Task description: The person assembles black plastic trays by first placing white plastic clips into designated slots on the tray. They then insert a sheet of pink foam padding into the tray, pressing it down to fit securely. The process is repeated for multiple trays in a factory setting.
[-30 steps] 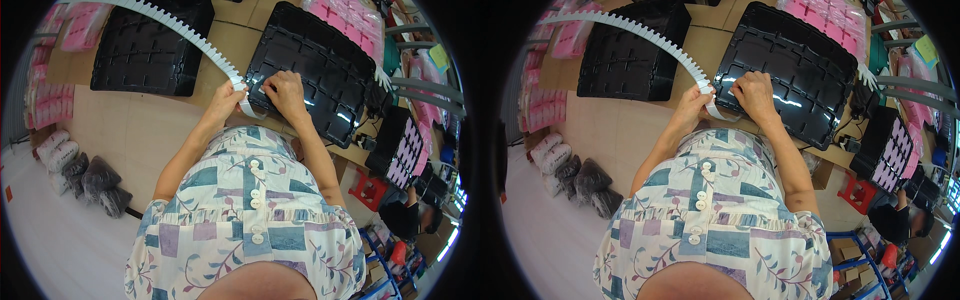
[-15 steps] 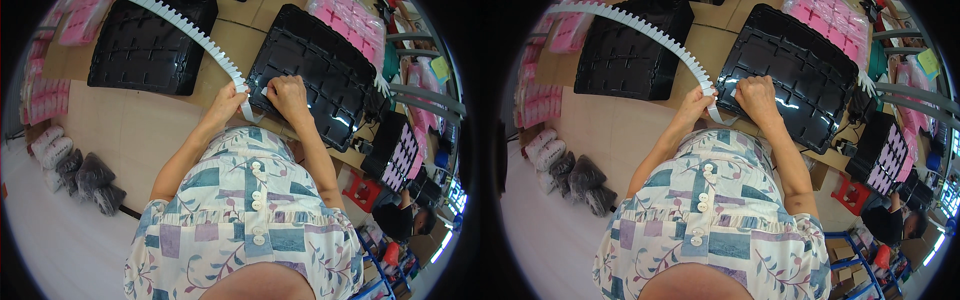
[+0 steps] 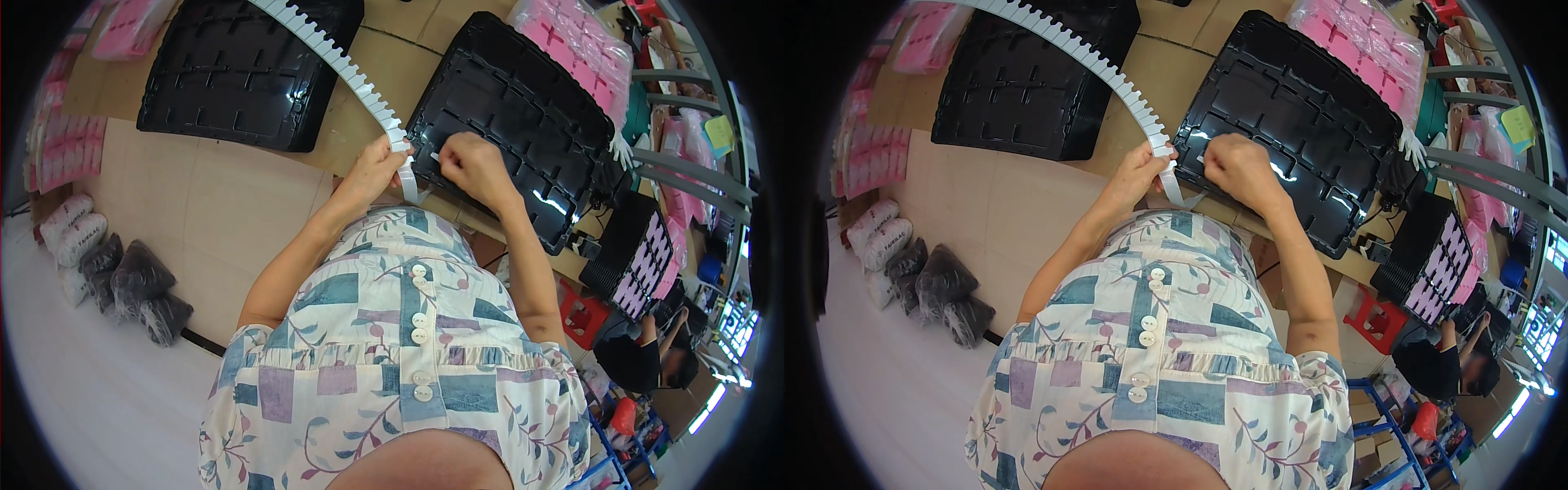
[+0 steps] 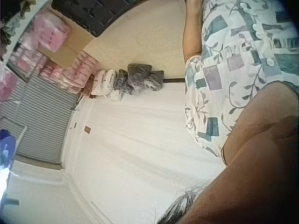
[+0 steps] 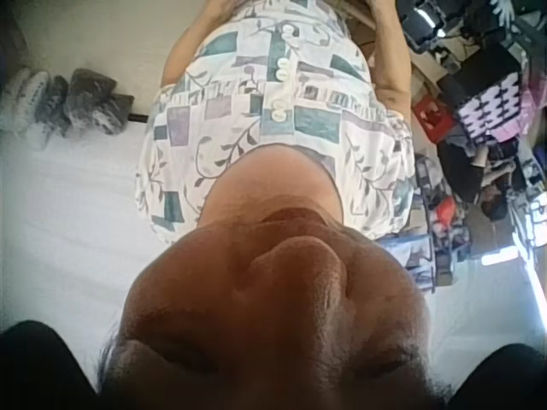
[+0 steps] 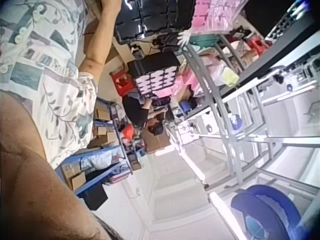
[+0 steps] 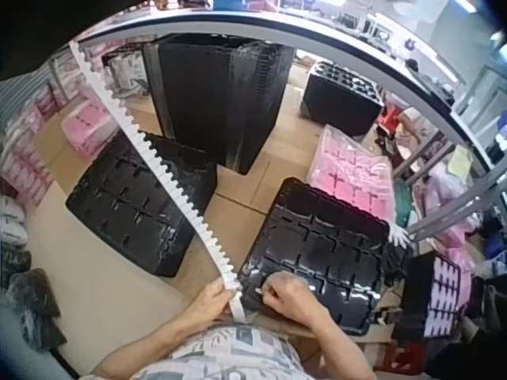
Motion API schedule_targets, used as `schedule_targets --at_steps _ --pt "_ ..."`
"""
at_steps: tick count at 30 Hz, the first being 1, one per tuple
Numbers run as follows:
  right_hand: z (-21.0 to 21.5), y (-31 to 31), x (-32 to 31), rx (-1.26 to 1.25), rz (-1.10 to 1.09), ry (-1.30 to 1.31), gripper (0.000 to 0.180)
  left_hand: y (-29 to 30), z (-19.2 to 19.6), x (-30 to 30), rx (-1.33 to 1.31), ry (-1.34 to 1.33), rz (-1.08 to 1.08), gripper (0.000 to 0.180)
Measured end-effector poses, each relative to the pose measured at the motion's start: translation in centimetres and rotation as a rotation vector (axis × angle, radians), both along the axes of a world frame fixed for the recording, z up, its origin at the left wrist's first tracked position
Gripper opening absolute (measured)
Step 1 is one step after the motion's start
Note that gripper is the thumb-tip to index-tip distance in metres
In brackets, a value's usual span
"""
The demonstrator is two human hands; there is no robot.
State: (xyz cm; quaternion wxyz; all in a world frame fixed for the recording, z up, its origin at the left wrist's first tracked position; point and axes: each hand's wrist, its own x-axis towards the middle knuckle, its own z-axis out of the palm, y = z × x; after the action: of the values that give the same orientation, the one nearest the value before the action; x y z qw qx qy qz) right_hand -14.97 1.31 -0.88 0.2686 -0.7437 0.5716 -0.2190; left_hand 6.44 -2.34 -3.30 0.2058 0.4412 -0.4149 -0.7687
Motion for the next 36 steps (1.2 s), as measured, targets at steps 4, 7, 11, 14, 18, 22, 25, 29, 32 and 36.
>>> schedule_targets --at_steps 4,7,11,14,18,22,25,29,32,36 --pt "-0.4 1.0 -1.4 -0.022 -0.627 -0.614 0.004 0.3 1.0 -0.2 -0.027 -0.027 0.081 0.017" --pt "-0.1 1.7 -2.2 0.295 -0.537 -1.190 0.004 0.3 3.3 -0.8 0.013 0.038 0.089 0.016" --pt "0.3 1.6 0.3 0.333 -0.449 -1.151 0.010 0.0 3.5 -2.1 -0.011 0.143 0.155 0.010" --pt "1.1 1.3 1.1 0.385 -0.404 -1.012 0.018 -0.3 2.3 -1.9 0.062 0.182 0.207 0.006" --pt "1.8 1.4 1.5 0.515 -0.471 -1.070 0.016 0.2 2.5 -2.1 0.039 0.198 0.232 0.008" --pt "2.0 1.4 1.8 0.408 -0.493 -0.817 0.014 0.3 2.1 -2.2 0.022 0.217 0.228 0.007" --pt "2.9 1.3 1.7 0.395 -0.492 -0.735 0.013 0.3 2.7 -2.3 0.080 0.307 0.222 0.009" --pt "3.4 1.4 1.8 0.371 -0.482 -0.693 0.014 -0.1 3.1 -2.4 0.126 0.341 0.164 0.012" --pt "3.5 1.3 1.9 0.337 -0.455 -0.574 0.009 -0.5 2.9 -2.6 0.191 0.308 0.141 0.010" --pt "0.8 1.0 1.9 -0.493 -0.146 -0.056 0.011 -0.6 1.5 -4.0 0.287 0.291 0.257 0.008"
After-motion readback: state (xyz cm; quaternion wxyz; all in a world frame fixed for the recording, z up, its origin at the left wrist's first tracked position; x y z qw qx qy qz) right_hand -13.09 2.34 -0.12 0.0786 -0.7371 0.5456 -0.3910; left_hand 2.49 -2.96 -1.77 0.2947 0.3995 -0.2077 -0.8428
